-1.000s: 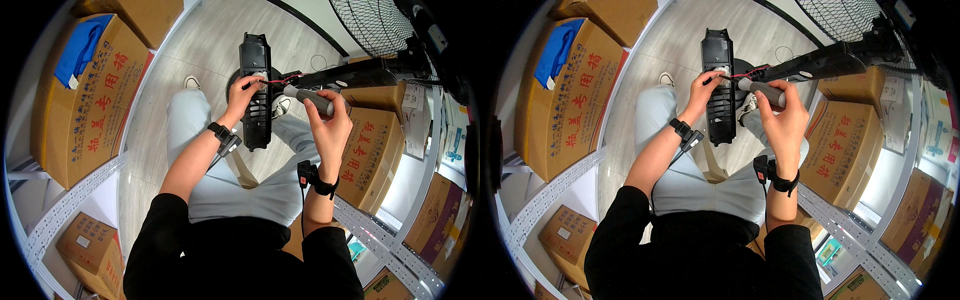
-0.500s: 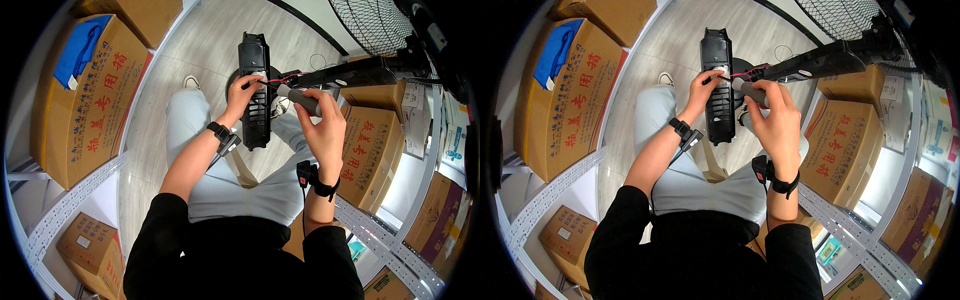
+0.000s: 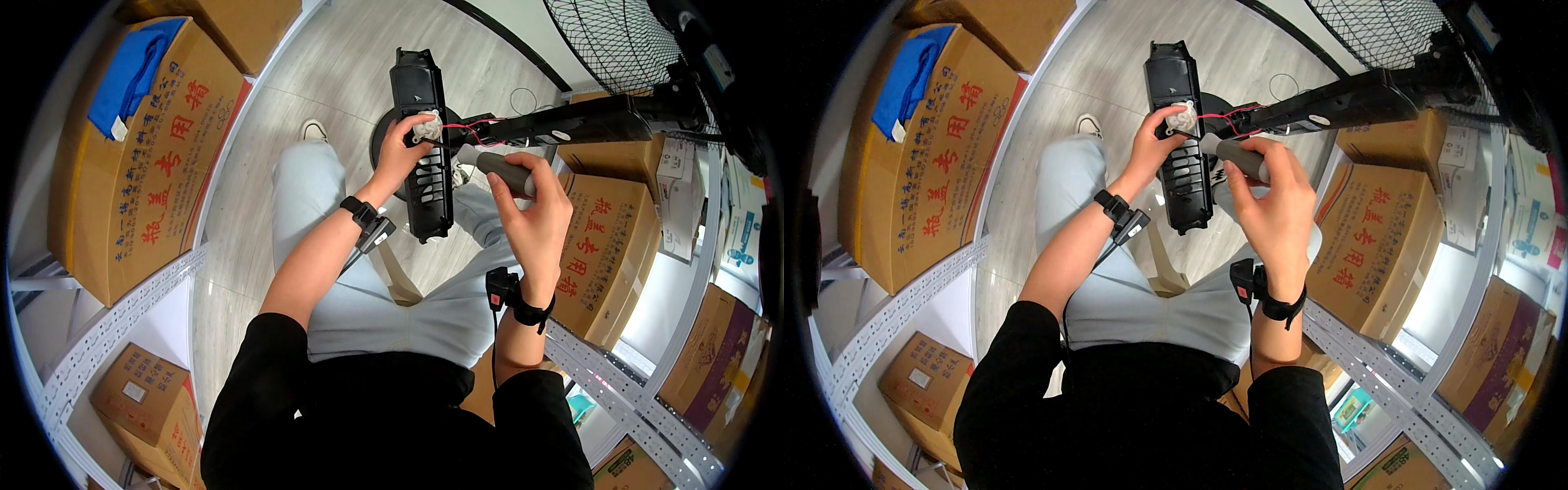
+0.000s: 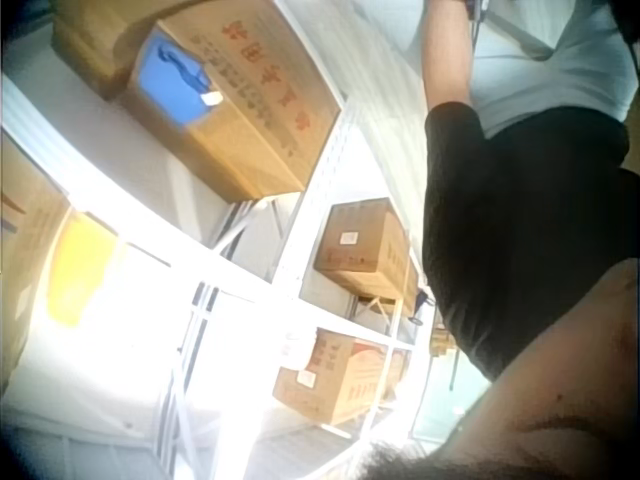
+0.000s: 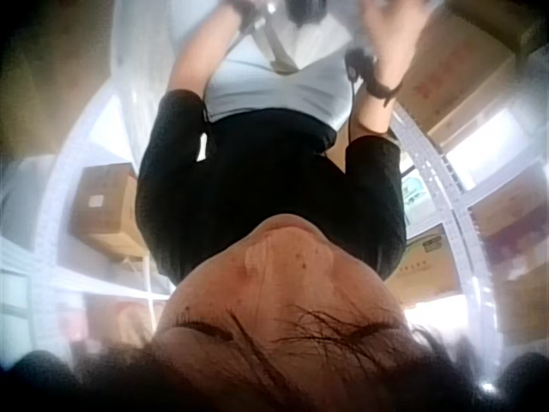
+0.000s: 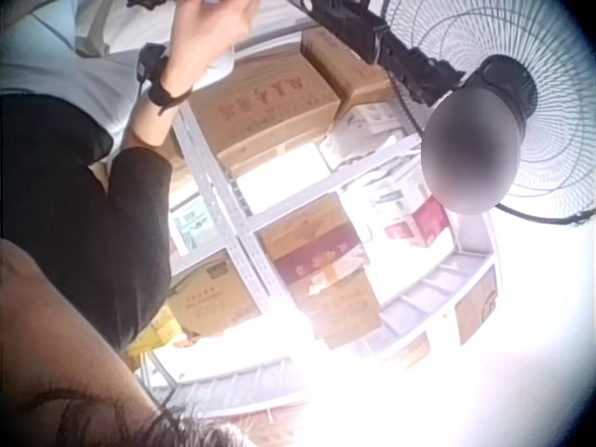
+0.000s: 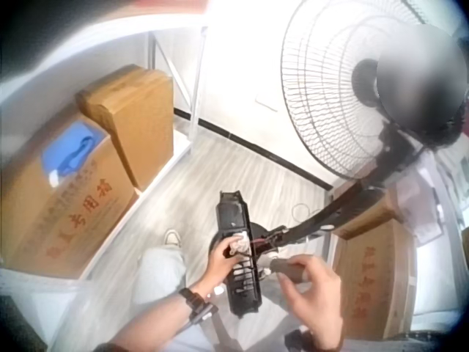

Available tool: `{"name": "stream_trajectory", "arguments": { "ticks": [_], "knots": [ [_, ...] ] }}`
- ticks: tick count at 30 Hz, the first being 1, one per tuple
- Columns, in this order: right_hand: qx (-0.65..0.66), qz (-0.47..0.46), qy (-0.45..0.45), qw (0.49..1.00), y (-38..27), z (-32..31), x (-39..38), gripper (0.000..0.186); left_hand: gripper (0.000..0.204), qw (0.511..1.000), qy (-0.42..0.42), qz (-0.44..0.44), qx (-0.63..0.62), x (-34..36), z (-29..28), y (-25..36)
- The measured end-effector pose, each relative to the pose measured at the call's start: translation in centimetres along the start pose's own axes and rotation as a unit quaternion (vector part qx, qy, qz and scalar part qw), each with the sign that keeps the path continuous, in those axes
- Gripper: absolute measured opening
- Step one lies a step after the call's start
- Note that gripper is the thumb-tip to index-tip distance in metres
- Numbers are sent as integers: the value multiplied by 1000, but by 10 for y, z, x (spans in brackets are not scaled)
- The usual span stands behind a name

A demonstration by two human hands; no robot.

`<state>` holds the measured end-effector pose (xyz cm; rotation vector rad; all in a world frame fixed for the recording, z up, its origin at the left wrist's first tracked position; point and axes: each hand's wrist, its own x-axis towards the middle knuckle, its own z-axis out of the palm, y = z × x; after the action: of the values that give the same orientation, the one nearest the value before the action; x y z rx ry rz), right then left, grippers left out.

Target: The person sits on the floor and uses a screwdriver to remove a white circular component from a black plastic housing. They then use a soldering iron to work on the component's wires before reinserting it into the housing and securing it with screws.

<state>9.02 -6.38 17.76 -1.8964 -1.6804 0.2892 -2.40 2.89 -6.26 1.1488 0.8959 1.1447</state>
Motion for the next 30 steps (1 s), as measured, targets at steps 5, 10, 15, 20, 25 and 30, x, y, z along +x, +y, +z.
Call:
{"name": "stream_trajectory", "arguments": {
  "ticks": [5,10,15,20,25,30],
  "knots": [
    [12,-4,-10,1000,4,7,1,27,54,1000,-4,-3,15,-1,0,4],
    [9,-2,-11,1000,5,9,1,27,53,1000,-6,-1,18,-2,0,8],
    [-6,-5,-17,1000,7,11,3,27,52,1000,-11,-4,21,-2,0,6],
    [-85,37,-62,994,-5,12,8,31,53,1000,-3,1,19,-2,0,4],
    [-9,-105,-2,994,12,23,12,40,54,1000,-8,-3,24,-1,0,2],
    [-75,34,-39,996,-3,19,13,43,53,1000,-4,-11,9,-2,-1,2]
  ]
}}
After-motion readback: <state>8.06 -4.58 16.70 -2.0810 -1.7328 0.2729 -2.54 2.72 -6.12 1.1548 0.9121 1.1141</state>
